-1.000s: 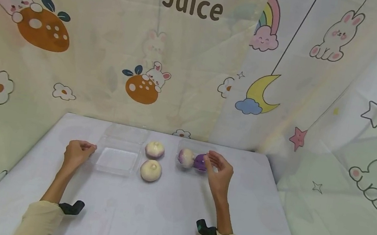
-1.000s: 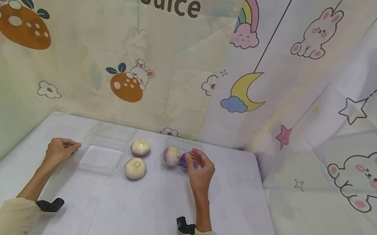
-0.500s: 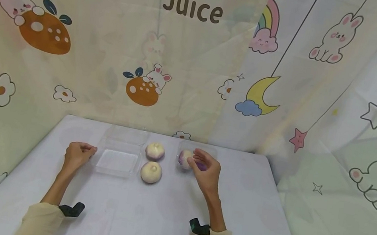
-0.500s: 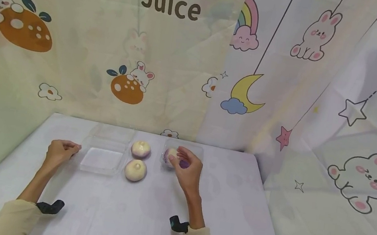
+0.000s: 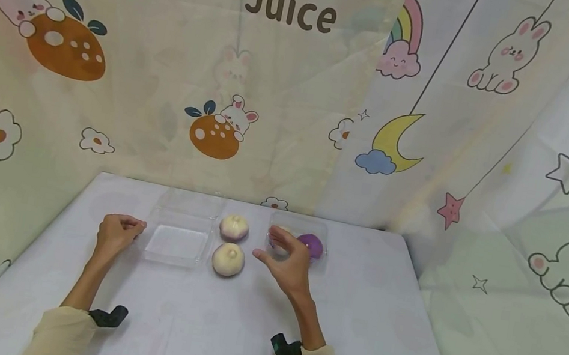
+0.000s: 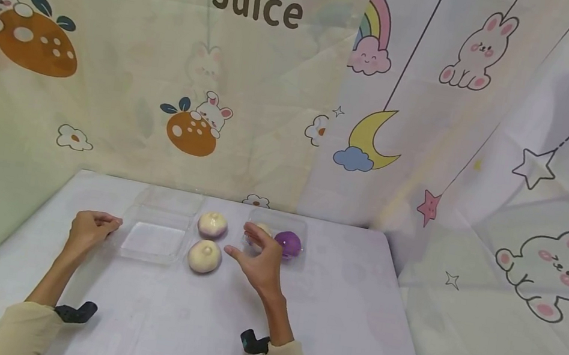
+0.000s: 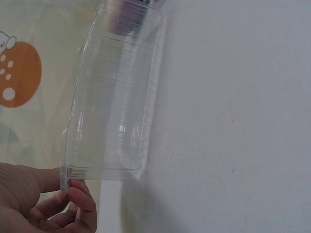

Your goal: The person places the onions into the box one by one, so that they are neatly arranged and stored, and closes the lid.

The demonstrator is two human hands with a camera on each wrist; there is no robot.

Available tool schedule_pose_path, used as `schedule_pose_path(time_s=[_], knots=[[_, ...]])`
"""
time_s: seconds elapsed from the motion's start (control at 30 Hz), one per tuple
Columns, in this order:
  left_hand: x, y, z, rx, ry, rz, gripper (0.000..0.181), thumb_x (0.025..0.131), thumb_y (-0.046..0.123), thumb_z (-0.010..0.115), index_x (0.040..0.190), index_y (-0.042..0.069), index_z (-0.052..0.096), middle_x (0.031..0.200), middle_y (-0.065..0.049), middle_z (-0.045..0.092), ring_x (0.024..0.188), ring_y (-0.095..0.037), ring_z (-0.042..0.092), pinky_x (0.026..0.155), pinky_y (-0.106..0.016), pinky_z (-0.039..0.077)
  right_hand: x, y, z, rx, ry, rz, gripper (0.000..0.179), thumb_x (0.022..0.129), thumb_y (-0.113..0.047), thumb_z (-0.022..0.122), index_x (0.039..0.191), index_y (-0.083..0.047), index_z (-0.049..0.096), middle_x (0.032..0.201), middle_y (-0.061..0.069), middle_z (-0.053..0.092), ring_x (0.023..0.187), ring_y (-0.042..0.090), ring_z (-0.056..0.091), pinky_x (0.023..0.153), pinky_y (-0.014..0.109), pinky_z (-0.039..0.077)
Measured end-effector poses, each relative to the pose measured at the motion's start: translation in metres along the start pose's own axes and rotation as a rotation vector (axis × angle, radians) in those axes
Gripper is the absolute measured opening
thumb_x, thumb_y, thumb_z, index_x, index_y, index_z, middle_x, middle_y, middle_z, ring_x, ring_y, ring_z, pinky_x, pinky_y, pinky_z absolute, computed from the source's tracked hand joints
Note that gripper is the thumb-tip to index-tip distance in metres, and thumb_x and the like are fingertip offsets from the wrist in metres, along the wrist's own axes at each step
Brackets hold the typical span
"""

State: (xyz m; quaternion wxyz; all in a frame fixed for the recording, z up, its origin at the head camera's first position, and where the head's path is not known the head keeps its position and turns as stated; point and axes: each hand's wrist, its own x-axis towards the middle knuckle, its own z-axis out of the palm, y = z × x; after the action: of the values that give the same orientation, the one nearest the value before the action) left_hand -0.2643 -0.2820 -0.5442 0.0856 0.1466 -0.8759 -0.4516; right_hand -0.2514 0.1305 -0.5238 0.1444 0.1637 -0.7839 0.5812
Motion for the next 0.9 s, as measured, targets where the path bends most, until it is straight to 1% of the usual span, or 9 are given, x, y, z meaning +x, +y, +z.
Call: schedule_pose_path(time_s=[0.17,0.27,0.43,0.6,0.7,0.9], knots=[[0.0,0.0,0.001,0.005,0.004,-0.001,0.03,0.101,0.014,0.072,0.107,-0.015,0.076,0.067,0.0,0.07,0.06,-0.011,0.058,0.053,-0.026,0.044,-0.004,0.001,0.009,-0.035,-0.022,-0.006,0.068,0.078,-0.018,0.1,0.138,-0.004,0.073,0.136,0.015,0.077,0.123,0.034,0.076,0.11,0.047,0.058],[0.0,0.0,0.001,0.005,0.004,-0.004,0.03,0.101,0.014,0.073,0.108,-0.015,0.077,0.067,0.0,0.07,0.061,-0.011,0.057,0.054,-0.026,0.044,-0.005,0.001,0.013,-0.053,-0.038,-0.005,0.07,0.077,-0.021,0.101,0.139,-0.005,0.073,0.136,0.014,0.077,0.123,0.029,0.077,0.111,0.045,0.057],[0.0,-0.001,0.001,-0.001,0.001,-0.006,0.031,0.102,0.014,0.073,0.108,-0.015,0.076,0.068,0.0,0.07,0.061,-0.011,0.057,0.053,-0.026,0.044,-0.005,0.005,0.02,-0.053,-0.081,0.012,0.073,0.076,-0.02,0.102,0.14,-0.002,0.071,0.139,0.015,0.076,0.126,0.029,0.076,0.113,0.043,0.056],[0.001,-0.001,0.002,-0.003,0.008,0.004,0.029,0.102,0.013,0.073,0.108,-0.015,0.077,0.07,-0.004,0.072,0.06,-0.01,0.058,0.053,-0.025,0.044,-0.004,0.01,0.026,-0.041,-0.127,0.042,0.077,0.075,-0.018,0.102,0.142,-0.001,0.069,0.143,0.016,0.073,0.13,0.028,0.074,0.115,0.042,0.055],[0.0,0.0,0.002,-0.005,0.011,0.004,0.03,0.101,0.014,0.073,0.107,-0.015,0.077,0.071,-0.006,0.073,0.06,-0.01,0.058,0.053,-0.025,0.045,-0.005,0.012,0.03,-0.034,-0.153,0.037,0.079,0.075,-0.018,0.102,0.144,0.001,0.068,0.144,0.019,0.072,0.132,0.03,0.073,0.115,0.042,0.055],[0.0,-0.001,0.001,-0.007,-0.004,-0.002,0.03,0.102,0.013,0.073,0.108,-0.016,0.076,0.073,-0.008,0.074,0.061,-0.01,0.059,0.053,-0.025,0.045,-0.006,0.018,0.036,-0.031,-0.195,0.024,0.083,0.074,-0.016,0.103,0.145,0.006,0.064,0.146,0.023,0.07,0.133,0.034,0.071,0.114,0.038,0.056]])
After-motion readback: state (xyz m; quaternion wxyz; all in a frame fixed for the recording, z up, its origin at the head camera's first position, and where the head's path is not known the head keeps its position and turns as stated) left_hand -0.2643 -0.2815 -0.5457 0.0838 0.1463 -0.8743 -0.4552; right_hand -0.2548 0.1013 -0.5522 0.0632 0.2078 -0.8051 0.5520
